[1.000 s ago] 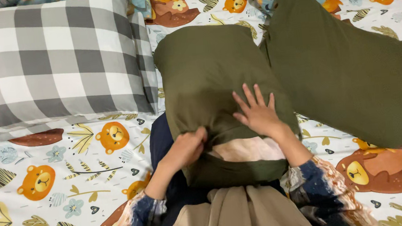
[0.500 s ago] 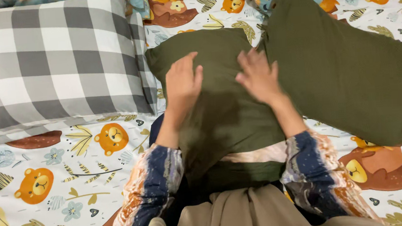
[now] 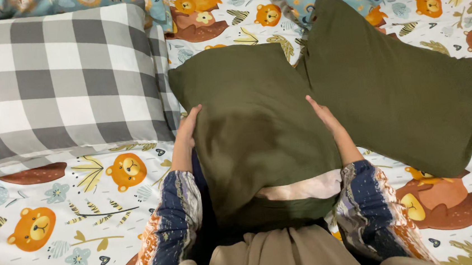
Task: The person smooths two plaid pillows, removes an olive green pillowcase from a pillow, and then slides the pillow back inside the same olive green pillowcase, smoothing it flat on the bed.
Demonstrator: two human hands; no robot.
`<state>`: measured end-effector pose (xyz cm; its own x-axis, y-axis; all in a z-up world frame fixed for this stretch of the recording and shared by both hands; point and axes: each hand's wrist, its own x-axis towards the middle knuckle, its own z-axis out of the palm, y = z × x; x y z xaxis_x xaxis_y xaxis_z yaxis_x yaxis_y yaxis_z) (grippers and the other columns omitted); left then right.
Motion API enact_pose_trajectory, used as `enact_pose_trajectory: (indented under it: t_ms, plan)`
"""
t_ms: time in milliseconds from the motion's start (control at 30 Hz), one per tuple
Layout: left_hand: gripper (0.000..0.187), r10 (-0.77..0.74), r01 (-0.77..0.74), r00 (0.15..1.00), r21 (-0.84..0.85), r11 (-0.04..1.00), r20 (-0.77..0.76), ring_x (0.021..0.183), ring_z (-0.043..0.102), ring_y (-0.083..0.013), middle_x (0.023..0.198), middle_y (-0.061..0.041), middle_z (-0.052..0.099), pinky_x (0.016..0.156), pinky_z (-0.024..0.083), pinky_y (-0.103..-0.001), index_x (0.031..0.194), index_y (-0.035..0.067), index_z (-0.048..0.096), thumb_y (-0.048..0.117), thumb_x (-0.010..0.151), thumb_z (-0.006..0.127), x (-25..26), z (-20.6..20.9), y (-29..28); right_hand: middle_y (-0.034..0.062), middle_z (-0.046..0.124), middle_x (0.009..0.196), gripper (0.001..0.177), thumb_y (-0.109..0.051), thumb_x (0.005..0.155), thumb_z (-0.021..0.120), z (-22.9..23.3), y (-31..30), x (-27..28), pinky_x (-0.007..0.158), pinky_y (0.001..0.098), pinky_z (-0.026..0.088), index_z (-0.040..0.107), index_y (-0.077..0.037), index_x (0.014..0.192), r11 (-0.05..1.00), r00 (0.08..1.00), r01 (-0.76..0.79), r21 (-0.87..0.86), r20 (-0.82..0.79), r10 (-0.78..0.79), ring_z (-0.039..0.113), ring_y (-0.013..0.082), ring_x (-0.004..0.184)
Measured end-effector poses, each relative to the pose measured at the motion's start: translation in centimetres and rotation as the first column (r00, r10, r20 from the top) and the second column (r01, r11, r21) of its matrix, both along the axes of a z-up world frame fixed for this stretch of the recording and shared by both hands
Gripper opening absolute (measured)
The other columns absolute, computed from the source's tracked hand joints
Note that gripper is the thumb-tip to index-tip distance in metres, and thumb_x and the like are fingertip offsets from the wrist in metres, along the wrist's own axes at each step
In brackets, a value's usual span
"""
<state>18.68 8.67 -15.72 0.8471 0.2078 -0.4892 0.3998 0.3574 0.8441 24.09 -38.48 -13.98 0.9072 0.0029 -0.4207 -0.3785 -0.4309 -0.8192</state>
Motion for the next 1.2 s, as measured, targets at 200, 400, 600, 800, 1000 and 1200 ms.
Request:
enact_pose_trajectory:
  t_ms: [200, 400, 600, 800, 1000, 1200]
  plan:
    - [0.067, -0.002, 0.008, 0.958, -0.021, 1.000, 0.286, 0.116, 0.065, -0.0265, 0.133, -0.015, 0.064, 0.096, 0.056, -0.039, 0.144, 0.001, 0.048, 0.026, 0.084, 0.068, 4.0, 3.9, -0.5, 0.0099, 0.064, 0.089, 0.052, -0.037, 0.105, 0.082, 5.2, 0.8, 3.9, 0.067, 0.0274, 0.054, 0.058, 0.008, 0.099, 0.989, 0.863, 0.142, 0.039, 0.485, -0.143, 0.059, 0.0134, 0.077]
    - [0.077, -0.007, 0.119, 0.645, -0.091, 0.989, 0.764, 0.132, 0.058, -0.0294, 0.146, -0.015, 0.056, 0.113, 0.050, -0.042, 0.155, 0.006, 0.036, 0.005, 0.082, 0.060, 3.1, 20.0, 2.5, 0.0111, 0.065, 0.136, 0.055, -0.031, 0.102, 0.073, 19.8, 3.4, 0.4, 0.106, 0.0332, 0.050, 0.056, 0.003, 0.143, 0.913, 0.616, -0.141, 0.382, 0.756, -0.221, 0.062, 0.0166, 0.120]
    - [0.084, 0.192, 0.189, 0.603, -0.373, 0.909, 0.774, 0.150, 0.045, -0.0371, 0.159, -0.022, 0.045, 0.125, 0.045, -0.054, 0.160, 0.002, 0.031, 0.063, 0.104, 0.042, 5.5, 21.0, 5.7, 0.0112, 0.027, 0.178, 0.085, -0.063, 0.111, 0.036, 24.3, 6.1, 2.6, 0.136, 0.0402, 0.021, 0.025, -0.003, 0.170, 0.709, 0.659, -0.388, 0.589, 0.715, -0.234, 0.029, 0.0267, 0.163]
    - [0.081, -0.058, 0.120, 0.816, -0.071, 0.990, 0.575, 0.152, 0.031, -0.0262, 0.168, -0.008, 0.030, 0.124, 0.030, -0.041, 0.163, 0.010, 0.024, 0.062, 0.103, 0.038, 5.0, 10.1, -2.7, 0.0111, 0.044, 0.157, 0.066, -0.035, 0.101, 0.051, 14.1, 14.3, -0.1, 0.114, 0.0445, 0.042, 0.030, -0.006, 0.158, 0.740, 0.961, -0.152, 0.655, 0.272, -0.043, 0.046, 0.0279, 0.142]
    - [0.070, 0.287, -0.042, 0.387, -0.294, 0.955, 0.876, 0.145, 0.046, -0.0299, 0.157, -0.018, 0.051, 0.128, 0.038, -0.053, 0.162, 0.009, 0.040, 0.058, 0.112, 0.038, -1.3, 20.4, 8.7, 0.0064, 0.053, 0.154, 0.056, -0.040, 0.114, 0.052, 21.6, 6.4, -1.5, 0.128, 0.0411, 0.038, 0.043, -0.007, 0.159, 0.552, 0.801, -0.328, 0.767, 0.535, -0.268, 0.049, 0.0234, 0.146]
    - [0.059, -0.350, 0.314, 0.645, 0.181, 0.932, 0.680, 0.139, 0.050, -0.0235, 0.143, -0.007, 0.062, 0.119, 0.034, -0.035, 0.143, 0.008, 0.059, 0.053, 0.107, 0.044, -3.5, 20.9, 2.9, 0.0087, 0.031, 0.176, 0.058, -0.042, 0.118, 0.046, 20.3, 12.5, -5.8, 0.131, 0.0436, 0.021, 0.035, -0.013, 0.167, 0.901, 0.798, -0.232, 0.368, 0.602, -0.040, 0.026, 0.0240, 0.164]
